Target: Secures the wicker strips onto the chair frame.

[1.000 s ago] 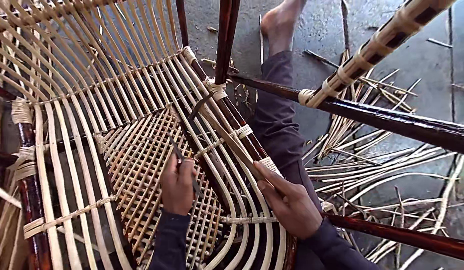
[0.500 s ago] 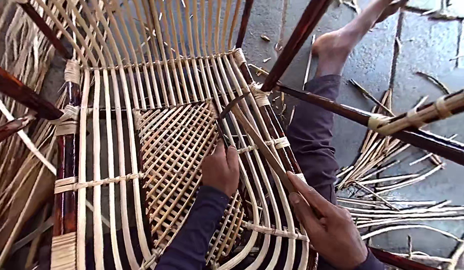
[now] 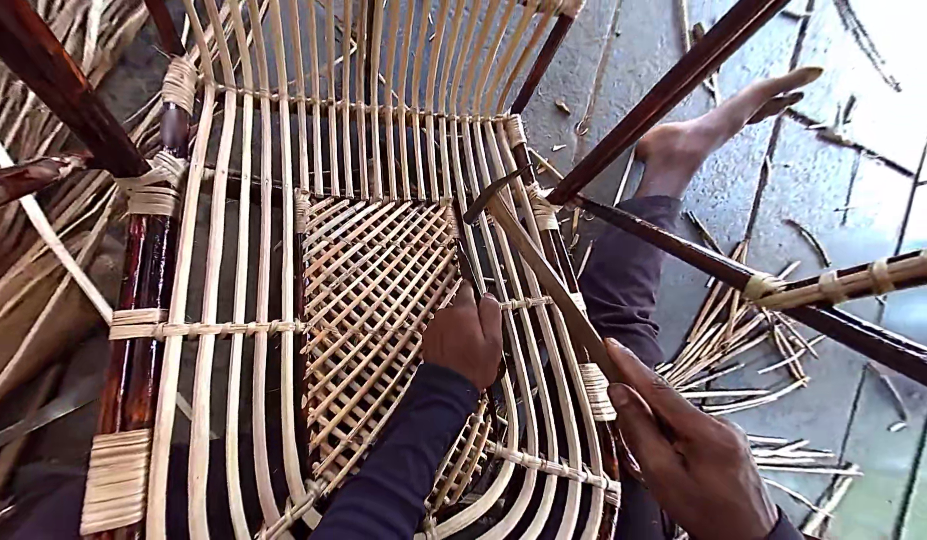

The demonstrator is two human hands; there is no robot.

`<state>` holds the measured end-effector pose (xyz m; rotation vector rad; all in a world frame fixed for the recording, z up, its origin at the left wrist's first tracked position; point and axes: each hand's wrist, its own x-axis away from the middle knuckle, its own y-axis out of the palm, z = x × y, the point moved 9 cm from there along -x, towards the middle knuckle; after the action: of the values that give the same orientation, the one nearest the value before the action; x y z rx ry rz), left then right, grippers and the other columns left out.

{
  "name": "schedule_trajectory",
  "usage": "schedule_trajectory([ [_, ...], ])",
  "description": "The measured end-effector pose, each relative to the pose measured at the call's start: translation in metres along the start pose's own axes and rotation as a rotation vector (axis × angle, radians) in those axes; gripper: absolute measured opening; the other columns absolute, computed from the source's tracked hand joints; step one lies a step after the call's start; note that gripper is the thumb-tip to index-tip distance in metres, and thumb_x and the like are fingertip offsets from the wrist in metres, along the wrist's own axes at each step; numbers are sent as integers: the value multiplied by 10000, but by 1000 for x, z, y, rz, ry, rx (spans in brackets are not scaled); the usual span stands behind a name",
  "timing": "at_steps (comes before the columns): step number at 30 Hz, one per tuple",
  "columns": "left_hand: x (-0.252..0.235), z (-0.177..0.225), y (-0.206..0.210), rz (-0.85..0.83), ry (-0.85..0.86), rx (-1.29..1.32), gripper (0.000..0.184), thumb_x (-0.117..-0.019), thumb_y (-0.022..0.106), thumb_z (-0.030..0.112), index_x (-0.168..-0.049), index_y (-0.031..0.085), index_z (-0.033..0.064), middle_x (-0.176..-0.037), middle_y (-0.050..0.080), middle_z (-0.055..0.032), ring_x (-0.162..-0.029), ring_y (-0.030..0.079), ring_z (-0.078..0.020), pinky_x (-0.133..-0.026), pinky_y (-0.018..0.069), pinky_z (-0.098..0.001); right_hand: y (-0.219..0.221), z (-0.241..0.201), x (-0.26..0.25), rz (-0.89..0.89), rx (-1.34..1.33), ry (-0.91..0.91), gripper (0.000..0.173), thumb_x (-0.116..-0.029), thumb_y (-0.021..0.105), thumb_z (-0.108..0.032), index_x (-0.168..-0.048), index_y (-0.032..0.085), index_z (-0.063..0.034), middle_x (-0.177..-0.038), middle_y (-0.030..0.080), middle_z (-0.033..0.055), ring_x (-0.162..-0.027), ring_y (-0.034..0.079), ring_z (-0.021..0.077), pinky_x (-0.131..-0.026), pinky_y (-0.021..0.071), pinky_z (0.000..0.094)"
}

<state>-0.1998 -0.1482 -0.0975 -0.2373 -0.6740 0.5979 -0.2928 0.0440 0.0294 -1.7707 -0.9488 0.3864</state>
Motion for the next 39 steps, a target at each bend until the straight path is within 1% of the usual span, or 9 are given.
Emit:
schedule_trajectory([
  [9, 1, 1, -1, 39, 11, -6, 553, -1084, 315, 393, -1371, 626, 36, -868, 735, -151, -833, 736, -322, -752, 582, -574, 0, 3, -1, -35, 51, -36, 487, -1026, 435, -311, -1498, 556, -287, -617, 610, -16, -438, 510, 123, -400, 446, 411],
  [15, 0, -2, 0, 38, 0, 37, 542, -1091, 310, 385, -1337, 652, 43, -791, 705, -121, -729, 703, -282, -709, 577, -550, -63, -30, -7, 269, -102, 5, 499, -1071, 488, -226, -1563, 439, -159, -847, 645, 57, -579, 548, 121, -483, 485, 338],
  [20, 0, -2, 0, 41, 11, 42, 516, -1095, 327, 380, -1284, 676, 50, -727, 681, -82, -664, 680, -250, -668, 580, -532, -23, -6, -15, 0, 12, -29, 476, -1022, 470, -287, -1486, 562, -337, -699, 658, -40, -503, 568, 112, -448, 502, 410],
  [22, -5, -2, 0, 39, 11, 36, 506, -1099, 337, 367, -1249, 682, 29, -753, 699, -104, -686, 696, -276, -682, 581, -557, -60, -31, -21, 170, -89, -65, 442, -1033, 529, -206, -1472, 584, -223, -872, 718, 16, -590, 600, 82, -521, 540, 324],
  [24, 2, -6, 4, 24, -9, 29, 498, -1098, 339, 369, -1219, 689, 37, -749, 689, -97, -696, 689, -279, -700, 572, -562, -81, -42, -17, 305, -103, -43, 482, -1061, 513, -178, -1540, 478, -141, -920, 680, 87, -609, 593, 138, -510, 529, 354],
  [29, 1, -3, 1, 21, -12, 33, 490, -1105, 347, 379, -1167, 707, 52, -739, 687, -95, -684, 686, -275, -687, 574, -563, -8, 5, -12, -93, 75, 21, 508, -1012, 455, -282, -1510, 527, -346, -629, 641, -23, -469, 581, 163, -425, 497, 474],
  [33, 2, -4, 3, 25, 8, 23, 490, -1096, 355, 356, -1070, 712, 21, -728, 686, -110, -683, 691, -285, -682, 571, -561, -64, -36, -17, 185, -81, -71, 444, -1042, 527, -176, -1485, 567, -180, -916, 724, 58, -649, 635, 112, -565, 563, 354],
  [36, -5, -1, 1, 51, 12, 35, 477, -1094, 350, 360, -1074, 707, 44, -697, 671, -76, -644, 675, -252, -647, 567, -537, -85, -42, -19, 417, -186, -15, 508, -1070, 512, -210, -1568, 436, -144, -865, 650, 69, -556, 558, 137, -444, 492, 341],
  [39, -3, -2, 2, 26, -19, 35, 477, -1098, 351, 361, -1107, 708, 45, -708, 672, -74, -659, 672, -254, -661, 565, -536, -73, -33, -12, 372, -254, 22, 518, -1055, 539, -224, -1566, 455, -202, -816, 650, 31, -516, 538, 119, -415, 474, 330],
])
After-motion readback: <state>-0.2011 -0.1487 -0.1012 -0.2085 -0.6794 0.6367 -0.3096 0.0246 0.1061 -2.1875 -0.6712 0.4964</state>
